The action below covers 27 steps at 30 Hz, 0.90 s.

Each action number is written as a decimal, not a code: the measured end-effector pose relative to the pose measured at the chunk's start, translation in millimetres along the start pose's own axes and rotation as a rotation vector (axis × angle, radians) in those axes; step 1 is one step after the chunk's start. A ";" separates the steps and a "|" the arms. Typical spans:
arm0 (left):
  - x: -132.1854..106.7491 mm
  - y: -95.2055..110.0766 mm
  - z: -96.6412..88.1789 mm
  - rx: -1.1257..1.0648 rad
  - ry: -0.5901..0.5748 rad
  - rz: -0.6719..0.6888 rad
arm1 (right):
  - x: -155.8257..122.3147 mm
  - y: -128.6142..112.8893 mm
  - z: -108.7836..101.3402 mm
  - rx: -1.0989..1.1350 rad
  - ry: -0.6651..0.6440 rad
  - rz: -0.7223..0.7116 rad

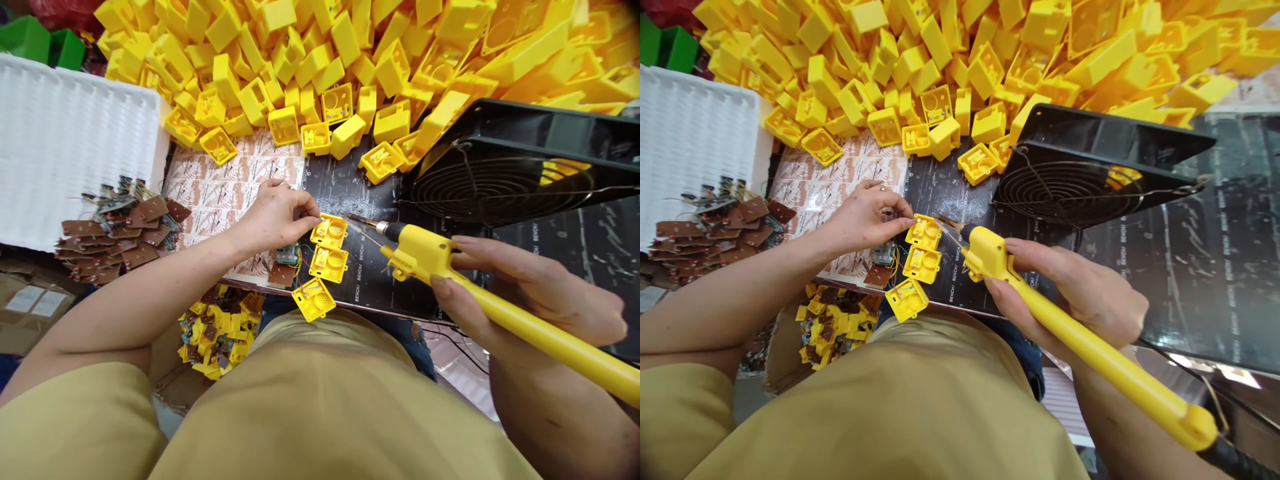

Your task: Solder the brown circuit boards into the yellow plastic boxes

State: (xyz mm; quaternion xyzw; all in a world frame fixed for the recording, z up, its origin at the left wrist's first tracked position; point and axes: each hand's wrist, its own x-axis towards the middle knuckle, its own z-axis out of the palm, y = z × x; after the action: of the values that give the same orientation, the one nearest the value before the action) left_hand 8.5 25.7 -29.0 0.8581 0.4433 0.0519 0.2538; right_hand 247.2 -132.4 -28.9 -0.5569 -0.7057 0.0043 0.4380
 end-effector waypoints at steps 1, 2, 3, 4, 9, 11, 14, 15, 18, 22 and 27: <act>0.9 0.6 -0.5 0.012 -0.008 0.002 | 0.6 4.7 1.9 0.012 0.000 -0.056; 1.7 1.1 -1.1 0.022 -0.012 0.007 | 1.4 8.4 3.7 0.034 -0.017 -0.106; 2.3 1.4 -1.7 0.031 -0.015 0.015 | 2.2 10.7 5.2 0.060 -0.042 -0.127; 2.6 1.6 -2.2 0.038 -0.016 0.024 | 3.0 11.8 6.5 0.091 -0.057 -0.144; 1.5 1.4 -2.6 0.062 -0.012 0.038 | 7.6 6.7 9.9 0.159 -0.132 -0.142; 1.2 1.6 -2.2 0.073 -0.016 0.031 | 10.3 4.1 11.1 0.150 -0.159 -0.142; 2.0 2.6 -2.1 0.096 -0.028 0.022 | 16.6 1.8 12.8 0.126 -0.156 -0.219; 2.5 3.0 -2.1 0.103 -0.030 0.024 | 19.2 1.4 12.6 0.123 -0.167 -0.248; 3.5 4.2 -2.5 0.126 -0.028 0.053 | 26.1 3.2 7.6 0.148 -0.208 -0.325; 3.3 5.5 -4.2 0.154 -0.020 0.092 | 25.1 13.8 -4.7 0.098 -0.240 -0.286; 3.7 6.4 -3.9 0.151 -0.014 0.107 | 10.7 21.8 -6.3 0.109 -0.205 -0.145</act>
State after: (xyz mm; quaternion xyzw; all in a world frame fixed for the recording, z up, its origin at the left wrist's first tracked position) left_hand 14.2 27.0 -23.1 0.8976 0.3975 0.0259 0.1885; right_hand 268.2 -118.6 -29.3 -0.4763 -0.7838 0.0679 0.3926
